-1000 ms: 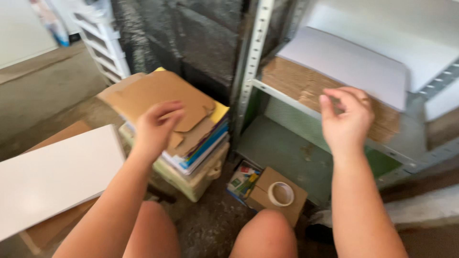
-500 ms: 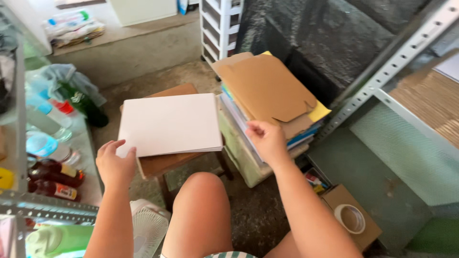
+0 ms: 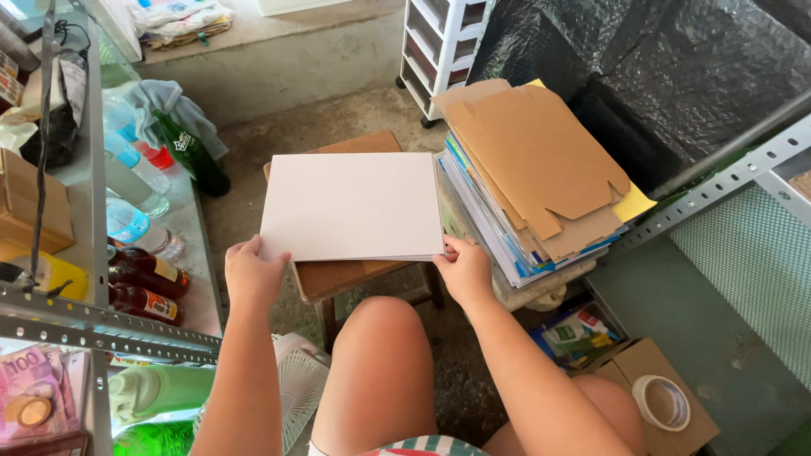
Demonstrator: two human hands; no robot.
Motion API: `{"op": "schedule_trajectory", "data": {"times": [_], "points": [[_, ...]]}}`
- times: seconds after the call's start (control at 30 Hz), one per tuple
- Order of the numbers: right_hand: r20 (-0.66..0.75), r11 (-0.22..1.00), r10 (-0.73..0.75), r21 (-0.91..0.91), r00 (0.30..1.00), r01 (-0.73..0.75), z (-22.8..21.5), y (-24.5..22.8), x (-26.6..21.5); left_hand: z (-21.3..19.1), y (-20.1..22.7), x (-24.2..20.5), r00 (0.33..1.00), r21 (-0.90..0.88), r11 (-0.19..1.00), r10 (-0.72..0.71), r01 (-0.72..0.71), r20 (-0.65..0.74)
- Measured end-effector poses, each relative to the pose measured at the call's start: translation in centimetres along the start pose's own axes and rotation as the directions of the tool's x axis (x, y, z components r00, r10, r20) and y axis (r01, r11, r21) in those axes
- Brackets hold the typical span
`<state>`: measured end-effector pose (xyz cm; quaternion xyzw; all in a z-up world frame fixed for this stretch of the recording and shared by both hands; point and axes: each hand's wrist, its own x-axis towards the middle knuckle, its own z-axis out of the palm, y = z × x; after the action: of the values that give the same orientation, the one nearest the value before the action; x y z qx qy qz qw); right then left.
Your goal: The person repeatedly picks up flat cardboard pieces and white sheets from a pile on a stool and places them onto a metal shelf. The person alternates between handling cardboard and white sheets, stacking them in separate piles on the shelf.
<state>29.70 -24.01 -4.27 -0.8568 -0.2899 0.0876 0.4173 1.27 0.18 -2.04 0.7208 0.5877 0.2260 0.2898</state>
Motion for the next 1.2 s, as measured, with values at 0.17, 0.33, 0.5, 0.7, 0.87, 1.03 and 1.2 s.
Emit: {"op": "schedule_trajectory", "data": {"times": [0.17, 0.33, 0.5, 0.7, 0.87, 1.03, 1.2], "points": [[-0.028, 1.0, -0.009, -0.019, 1.0, 0.008, 0.4, -0.4, -0.4, -0.8, 1.2, -0.8, 1.0, -0.022, 1.0, -0.015, 0.016, 0.005], [-0.013, 1.0, 0.011, -0.009, 1.0, -0.011, -0.4, -1.1, -1.2, -0.3, 0.3, -0.2, 1.0, -0.007, 1.0, 0.003, -0.003, 0.006], [0.044, 0.942, 0.188, 0.275, 0.981, -0.193, -1.9, -3.1, -2.0, 0.0, -0.1, 0.2, 1.0, -0.004, 1.0, 0.012, -0.012, -0.018], [0.146, 0.81, 0.28, 0.494, 0.949, -0.315, -1.8, -4.1, -1.7, -0.4, 0.5, -0.1, 1.0, 0.008, 1.0, -0.01, 0.009, 0.026], [0.251, 0.613, 0.346, 0.669, 0.904, -0.42, -1.5, -4.6, -0.9, -0.6, 0.1, 1.0, 0.998, 0.017, 1.0, -0.019, 0.018, 0.062], [0.341, 0.438, 0.402, 0.743, 0.85, -0.505, -0.3, -4.0, 1.0, -0.8, 0.0, 1.0, 0.994, -0.027, 0.999, -0.018, 0.021, 0.11], [0.419, 0.26, 0.363, 0.812, 0.832, -0.522, -3.1, -8.0, 0.4, -2.5, 0.2, 0.5, 0.989, -0.126, 0.99, -0.041, 0.059, 0.139]]}}
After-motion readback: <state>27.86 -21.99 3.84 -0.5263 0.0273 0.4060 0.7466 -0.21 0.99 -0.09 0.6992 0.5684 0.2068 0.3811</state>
